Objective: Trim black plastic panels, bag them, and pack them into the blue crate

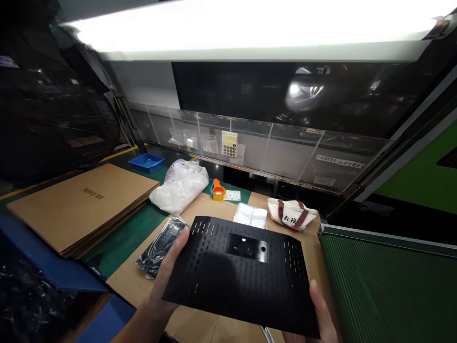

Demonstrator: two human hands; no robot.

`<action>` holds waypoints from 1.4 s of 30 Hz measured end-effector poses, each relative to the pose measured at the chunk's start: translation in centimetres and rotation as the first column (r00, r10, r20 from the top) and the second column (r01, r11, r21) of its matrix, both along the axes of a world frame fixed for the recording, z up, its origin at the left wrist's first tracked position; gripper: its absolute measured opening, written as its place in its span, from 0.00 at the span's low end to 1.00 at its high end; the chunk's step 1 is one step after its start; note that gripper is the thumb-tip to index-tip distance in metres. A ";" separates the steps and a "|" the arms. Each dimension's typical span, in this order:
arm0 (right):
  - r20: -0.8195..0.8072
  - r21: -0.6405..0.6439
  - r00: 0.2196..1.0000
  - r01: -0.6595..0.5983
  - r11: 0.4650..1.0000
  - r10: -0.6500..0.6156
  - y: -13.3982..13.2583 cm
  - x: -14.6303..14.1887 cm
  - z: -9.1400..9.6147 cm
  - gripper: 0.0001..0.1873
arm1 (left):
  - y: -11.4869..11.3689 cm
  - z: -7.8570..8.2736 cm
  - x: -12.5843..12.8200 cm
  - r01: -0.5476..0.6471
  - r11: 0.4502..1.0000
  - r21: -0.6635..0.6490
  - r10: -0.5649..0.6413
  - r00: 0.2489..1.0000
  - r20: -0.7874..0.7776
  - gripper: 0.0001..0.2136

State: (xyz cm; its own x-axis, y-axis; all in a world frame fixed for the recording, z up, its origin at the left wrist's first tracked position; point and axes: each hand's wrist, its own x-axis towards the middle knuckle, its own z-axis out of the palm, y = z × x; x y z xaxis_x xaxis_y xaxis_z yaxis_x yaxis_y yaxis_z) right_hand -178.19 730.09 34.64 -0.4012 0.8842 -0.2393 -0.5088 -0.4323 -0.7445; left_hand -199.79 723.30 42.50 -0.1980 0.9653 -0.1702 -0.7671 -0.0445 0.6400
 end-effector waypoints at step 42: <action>0.080 -0.067 0.966 0.250 0.966 -0.245 -1.6 -0.2 1.7 0.13 | 4.7 -1.8 -3.9 -0.150 0.962 0.228 0.261 0.749 -0.609 0.14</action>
State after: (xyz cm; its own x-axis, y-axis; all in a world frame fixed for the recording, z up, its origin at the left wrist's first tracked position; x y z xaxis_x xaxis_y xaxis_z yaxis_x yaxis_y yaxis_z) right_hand -178.37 728.48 36.29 -0.1515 0.9321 -0.3291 -0.5542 -0.3558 -0.7525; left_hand -203.69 728.03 40.73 -0.4027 0.8906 0.2111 -0.1550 -0.2937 0.9432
